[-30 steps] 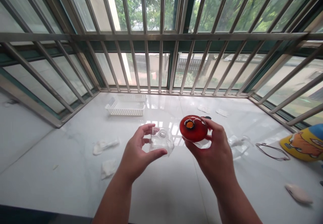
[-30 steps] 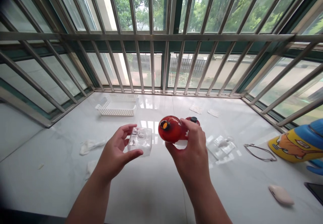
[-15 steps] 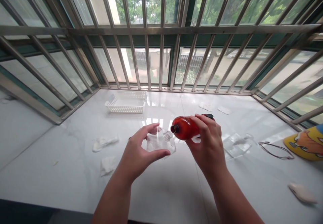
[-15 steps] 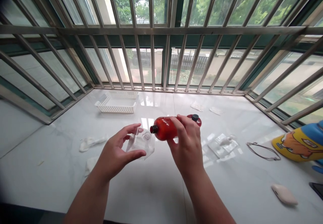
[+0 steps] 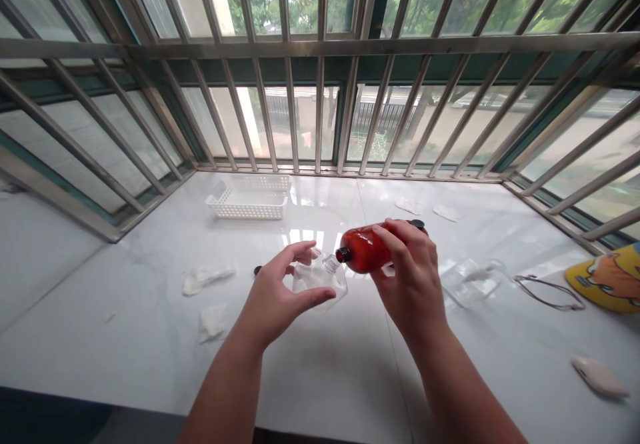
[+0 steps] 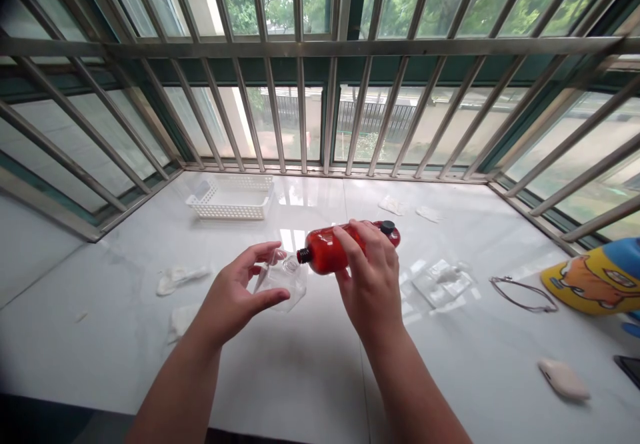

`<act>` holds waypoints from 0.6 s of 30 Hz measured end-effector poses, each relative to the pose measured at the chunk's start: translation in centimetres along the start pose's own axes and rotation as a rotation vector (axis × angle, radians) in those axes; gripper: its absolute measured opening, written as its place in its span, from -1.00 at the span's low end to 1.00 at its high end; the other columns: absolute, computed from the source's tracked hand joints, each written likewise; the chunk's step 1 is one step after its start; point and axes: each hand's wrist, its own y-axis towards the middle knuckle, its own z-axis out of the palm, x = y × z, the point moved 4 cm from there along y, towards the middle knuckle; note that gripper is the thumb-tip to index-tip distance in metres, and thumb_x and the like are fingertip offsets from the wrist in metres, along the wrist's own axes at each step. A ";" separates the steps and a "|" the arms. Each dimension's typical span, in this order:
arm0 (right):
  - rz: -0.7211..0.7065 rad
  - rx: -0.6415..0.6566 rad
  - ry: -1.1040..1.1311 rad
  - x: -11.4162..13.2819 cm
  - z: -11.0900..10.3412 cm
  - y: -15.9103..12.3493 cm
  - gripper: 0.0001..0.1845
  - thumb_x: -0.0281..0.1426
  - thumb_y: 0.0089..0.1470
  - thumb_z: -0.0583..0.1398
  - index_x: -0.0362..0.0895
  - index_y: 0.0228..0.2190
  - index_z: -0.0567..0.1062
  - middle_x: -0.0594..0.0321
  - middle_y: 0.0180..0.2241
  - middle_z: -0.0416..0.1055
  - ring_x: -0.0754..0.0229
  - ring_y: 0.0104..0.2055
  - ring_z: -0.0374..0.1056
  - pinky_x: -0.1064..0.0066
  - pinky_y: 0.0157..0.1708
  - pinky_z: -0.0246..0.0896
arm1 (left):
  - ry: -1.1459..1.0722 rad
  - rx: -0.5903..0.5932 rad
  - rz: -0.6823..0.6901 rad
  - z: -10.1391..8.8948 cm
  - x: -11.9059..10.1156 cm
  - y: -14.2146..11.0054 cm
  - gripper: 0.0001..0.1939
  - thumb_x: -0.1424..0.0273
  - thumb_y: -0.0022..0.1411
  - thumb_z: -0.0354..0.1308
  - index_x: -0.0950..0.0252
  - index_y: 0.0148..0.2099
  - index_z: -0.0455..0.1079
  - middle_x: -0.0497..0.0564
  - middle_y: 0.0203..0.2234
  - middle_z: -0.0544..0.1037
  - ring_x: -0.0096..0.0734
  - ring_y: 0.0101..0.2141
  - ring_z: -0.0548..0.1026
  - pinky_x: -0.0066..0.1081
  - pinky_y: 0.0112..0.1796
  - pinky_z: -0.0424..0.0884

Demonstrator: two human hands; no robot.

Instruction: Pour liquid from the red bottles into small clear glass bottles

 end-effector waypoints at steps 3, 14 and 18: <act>-0.006 0.004 -0.003 0.0 0.2 -0.2 -0.28 -0.67 0.18 0.39 0.00 0.28 0.43 -0.02 0.26 0.44 -0.25 0.34 0.36 -0.17 0.36 0.31 | -0.008 0.011 0.004 0.2 0.1 0.2 -0.17 0.01 0.04 0.64 0.03 0.31 0.48 0.09 0.14 0.62 0.04 0.15 0.55 -0.01 0.17 0.45; -0.030 0.018 -0.022 -0.2 0.6 -0.6 -0.32 -0.64 0.27 0.32 0.04 0.31 0.40 0.00 0.30 0.42 -0.22 0.40 0.32 -0.18 0.41 0.26 | -0.063 0.042 -0.010 0.7 1.0 0.6 -0.19 0.07 0.05 0.65 0.07 0.31 0.49 0.12 0.14 0.61 0.03 0.14 0.55 -0.02 0.17 0.46; -0.032 0.031 -0.029 -0.5 1.0 -0.8 -0.32 -0.64 0.28 0.31 0.04 0.32 0.39 -0.01 0.30 0.41 -0.22 0.41 0.30 -0.18 0.40 0.27 | -0.059 0.055 -0.018 0.8 1.4 0.9 -0.19 0.09 0.06 0.65 0.06 0.31 0.49 0.11 0.14 0.61 0.02 0.14 0.56 -0.03 0.17 0.47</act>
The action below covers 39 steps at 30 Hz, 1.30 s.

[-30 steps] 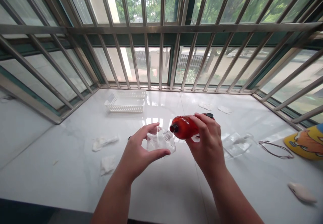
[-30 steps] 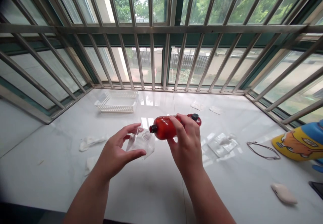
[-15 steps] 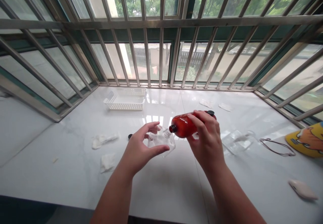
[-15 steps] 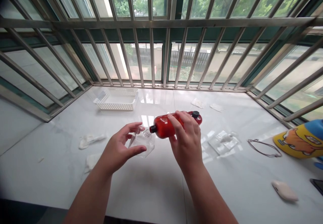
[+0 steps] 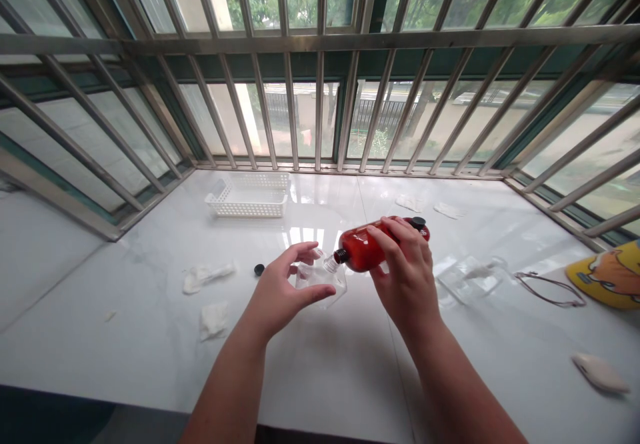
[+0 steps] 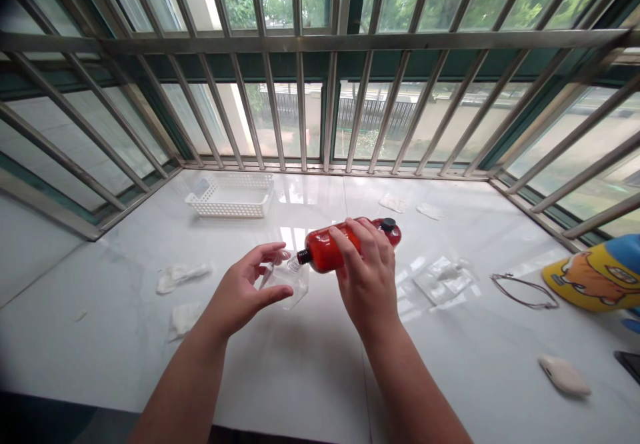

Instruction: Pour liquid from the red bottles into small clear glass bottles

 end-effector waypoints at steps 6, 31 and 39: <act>-0.007 0.005 0.002 -0.2 0.4 -0.3 -0.29 -0.67 0.27 0.27 0.05 0.33 0.39 0.01 0.31 0.40 -0.22 0.42 0.30 -0.20 0.41 0.26 | 0.021 0.008 -0.007 0.0 0.2 0.1 -0.22 0.12 0.08 0.63 0.05 0.31 0.49 0.10 0.14 0.61 0.01 0.15 0.56 -0.04 0.17 0.47; -0.036 0.018 -0.085 -0.1 0.4 -0.4 -0.33 -0.70 0.27 0.27 0.05 0.28 0.42 0.04 0.31 0.43 -0.21 0.44 0.29 -0.23 0.45 0.17 | 0.012 0.051 -0.011 0.3 1.3 0.6 -0.22 0.08 0.11 0.62 0.03 0.32 0.48 0.12 0.18 0.61 0.05 0.21 0.53 0.02 0.22 0.41; -0.054 0.017 -0.104 -0.2 0.4 -0.5 -0.36 -0.67 0.29 0.28 0.05 0.28 0.42 0.04 0.31 0.44 -0.22 0.44 0.29 -0.23 0.45 0.15 | 0.016 0.051 -0.017 0.3 1.6 0.6 -0.21 0.07 0.11 0.62 0.04 0.32 0.48 0.13 0.19 0.61 0.07 0.23 0.53 0.02 0.23 0.43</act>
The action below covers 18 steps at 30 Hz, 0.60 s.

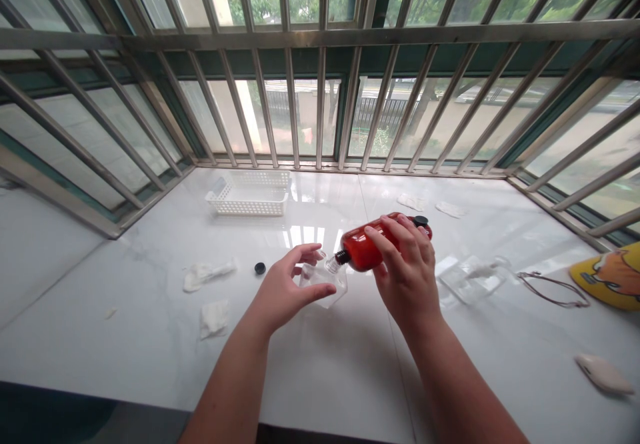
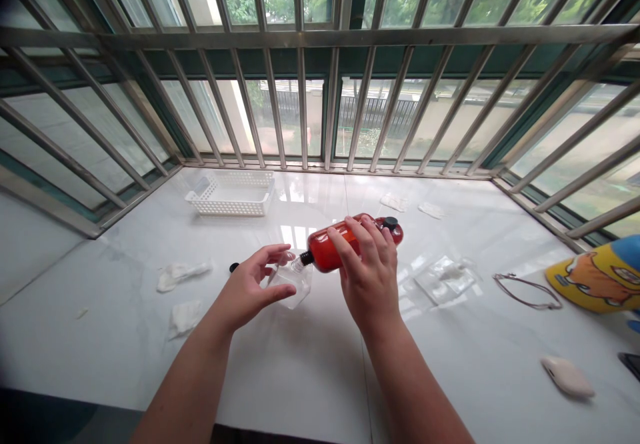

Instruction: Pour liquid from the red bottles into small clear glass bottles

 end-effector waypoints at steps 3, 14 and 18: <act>0.014 0.004 0.004 0.0 0.0 0.0 -0.35 -0.68 0.29 0.28 0.06 0.28 0.42 0.05 0.31 0.44 -0.21 0.45 0.28 -0.24 0.46 0.15 | 0.003 0.002 -0.004 0.0 0.0 0.0 -0.22 0.08 0.11 0.62 0.03 0.33 0.47 0.12 0.19 0.61 0.06 0.23 0.52 0.02 0.23 0.42; 0.012 0.000 0.006 0.1 0.0 0.1 -0.37 -0.68 0.29 0.29 0.04 0.26 0.43 0.03 0.31 0.44 -0.20 0.45 0.28 -0.21 0.47 0.12 | 0.003 0.004 -0.009 0.1 -0.1 0.1 -0.22 0.09 0.10 0.62 0.03 0.32 0.48 0.12 0.19 0.61 0.06 0.22 0.53 0.02 0.23 0.41; 0.010 -0.001 0.003 0.2 0.0 0.1 -0.39 -0.67 0.29 0.30 0.03 0.25 0.44 0.03 0.31 0.44 -0.20 0.45 0.28 -0.20 0.47 0.11 | 0.011 0.009 -0.012 0.1 0.1 0.1 -0.22 0.09 0.11 0.62 0.03 0.32 0.47 0.11 0.19 0.61 0.05 0.22 0.53 0.01 0.23 0.40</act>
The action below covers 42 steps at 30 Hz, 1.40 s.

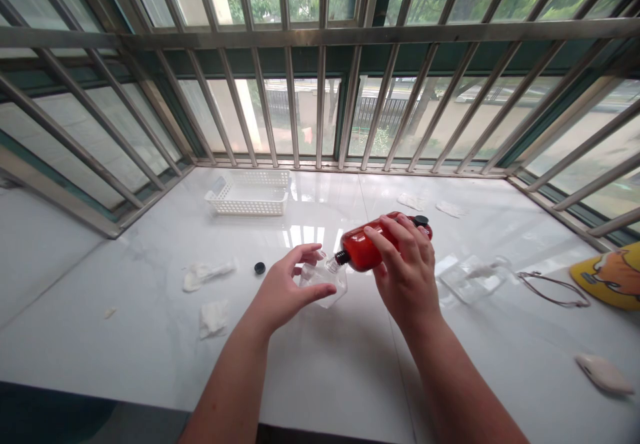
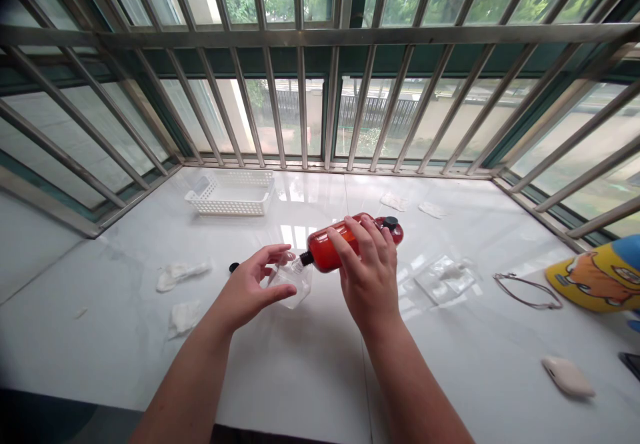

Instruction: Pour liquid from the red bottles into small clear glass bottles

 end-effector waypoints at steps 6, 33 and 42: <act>0.011 -0.009 0.006 0.0 0.1 0.0 -0.38 -0.67 0.26 0.33 0.03 0.24 0.47 0.05 0.31 0.45 -0.21 0.45 0.29 -0.19 0.48 0.09 | 0.010 0.002 0.000 0.0 0.3 0.1 -0.23 0.10 0.11 0.62 -0.01 0.31 0.47 0.06 0.18 0.61 0.01 0.21 0.52 -0.03 0.22 0.40; 0.018 -0.031 -0.018 -0.1 0.1 0.0 -0.35 -0.68 0.24 0.36 0.06 0.24 0.47 0.07 0.31 0.45 -0.19 0.46 0.27 -0.18 0.50 0.06 | 0.043 -0.019 -0.023 -0.1 0.6 0.3 -0.26 0.12 0.10 0.62 -0.06 0.30 0.48 0.00 0.17 0.62 -0.03 0.19 0.53 -0.03 0.22 0.39; 0.001 -0.019 -0.038 -0.5 0.3 -0.3 -0.34 -0.67 0.23 0.35 0.07 0.25 0.46 0.09 0.32 0.44 -0.17 0.47 0.24 -0.16 0.52 0.02 | 0.062 -0.023 -0.027 -0.2 0.8 0.4 -0.26 0.11 0.10 0.62 -0.07 0.29 0.47 -0.01 0.18 0.62 -0.04 0.21 0.52 -0.04 0.23 0.37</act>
